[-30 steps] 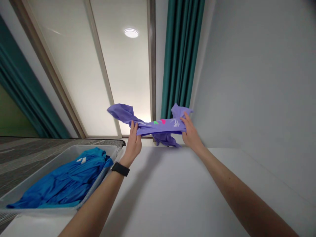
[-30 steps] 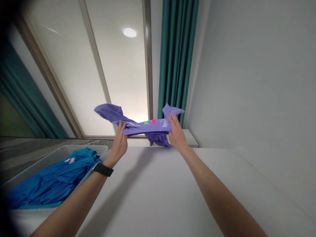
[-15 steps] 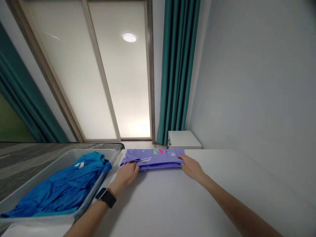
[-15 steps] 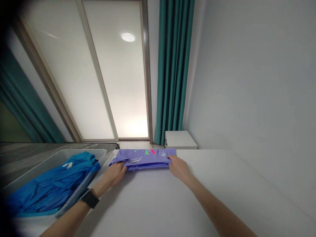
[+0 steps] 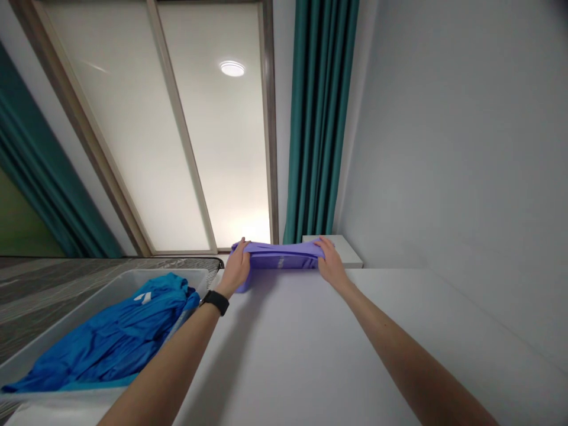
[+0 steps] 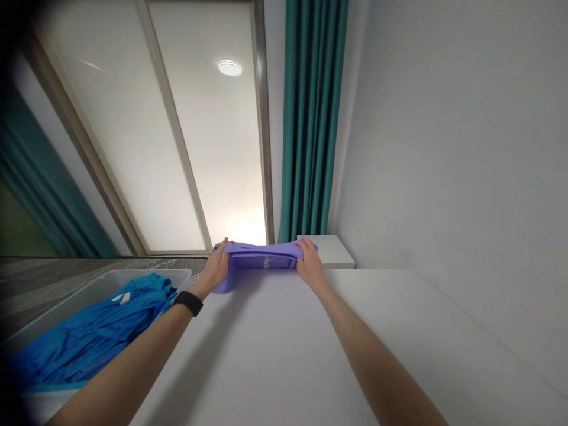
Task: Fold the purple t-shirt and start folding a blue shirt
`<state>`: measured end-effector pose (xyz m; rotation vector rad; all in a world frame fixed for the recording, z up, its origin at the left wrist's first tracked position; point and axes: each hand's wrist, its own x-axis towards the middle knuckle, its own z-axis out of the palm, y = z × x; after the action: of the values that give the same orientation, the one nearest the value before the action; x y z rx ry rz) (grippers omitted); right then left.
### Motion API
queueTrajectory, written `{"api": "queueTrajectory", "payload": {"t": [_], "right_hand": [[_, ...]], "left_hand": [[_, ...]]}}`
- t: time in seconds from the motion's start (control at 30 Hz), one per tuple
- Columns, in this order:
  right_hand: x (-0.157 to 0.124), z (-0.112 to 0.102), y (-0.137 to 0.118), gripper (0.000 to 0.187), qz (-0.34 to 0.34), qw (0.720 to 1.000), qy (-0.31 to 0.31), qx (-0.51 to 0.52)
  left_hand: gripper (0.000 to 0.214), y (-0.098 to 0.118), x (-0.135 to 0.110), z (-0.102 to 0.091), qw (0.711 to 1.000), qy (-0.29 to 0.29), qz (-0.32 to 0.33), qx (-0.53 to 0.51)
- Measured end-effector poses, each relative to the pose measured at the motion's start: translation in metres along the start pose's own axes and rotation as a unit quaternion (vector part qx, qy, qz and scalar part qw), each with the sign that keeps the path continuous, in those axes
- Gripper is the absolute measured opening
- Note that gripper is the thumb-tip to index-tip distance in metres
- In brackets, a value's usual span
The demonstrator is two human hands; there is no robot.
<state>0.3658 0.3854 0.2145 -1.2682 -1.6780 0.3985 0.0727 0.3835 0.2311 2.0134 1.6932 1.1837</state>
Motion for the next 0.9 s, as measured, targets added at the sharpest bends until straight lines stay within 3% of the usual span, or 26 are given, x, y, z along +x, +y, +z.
{"api": "queueTrajectory", "payload": {"t": [0.1, 0.17, 0.23, 0.3, 0.37, 0.5, 0.63, 0.73, 0.8, 0.9], "right_hand": [[-0.02, -0.01, -0.003, 0.059, -0.05, 0.985, -0.01, -0.166], [-0.048, -0.013, -0.003, 0.052, -0.011, 0.959, -0.092, -0.267], [-0.081, -0.017, -0.001, 0.042, 0.012, 0.926, -0.182, -0.331], [-0.112, -0.02, 0.0, 0.038, 0.006, 0.905, -0.231, -0.358], [-0.137, -0.025, -0.002, 0.033, 0.0, 0.897, -0.243, -0.37], [-0.176, -0.034, -0.015, 0.033, -0.013, 0.896, -0.241, -0.372], [-0.205, -0.046, -0.034, 0.032, -0.015, 0.899, -0.268, -0.347], [-0.203, -0.057, -0.045, 0.031, -0.005, 0.905, -0.334, -0.265], [-0.189, -0.059, -0.047, 0.028, 0.007, 0.908, -0.361, -0.212], [-0.162, -0.043, -0.041, 0.034, -0.06, 0.943, -0.267, -0.189]], "left_hand": [[0.05, 0.0, -0.016, -0.009, 0.991, -0.042, 0.039, 0.123], [0.047, -0.005, -0.043, -0.011, 0.971, -0.119, 0.028, 0.206], [0.045, -0.012, -0.075, -0.011, 0.964, -0.146, 0.019, 0.222], [0.045, -0.017, -0.108, -0.01, 0.952, -0.177, 0.031, 0.248], [0.046, -0.02, -0.135, -0.01, 0.943, -0.202, 0.042, 0.262], [0.046, -0.021, -0.177, -0.017, 0.938, -0.2, 0.05, 0.278], [0.038, -0.017, -0.21, -0.038, 0.931, -0.207, 0.062, 0.293], [0.028, -0.005, -0.217, -0.059, 0.937, -0.25, 0.077, 0.23], [0.028, 0.005, -0.207, -0.066, 0.944, -0.269, 0.096, 0.167], [0.045, 0.012, -0.176, -0.053, 0.962, -0.21, 0.103, 0.139]]}}
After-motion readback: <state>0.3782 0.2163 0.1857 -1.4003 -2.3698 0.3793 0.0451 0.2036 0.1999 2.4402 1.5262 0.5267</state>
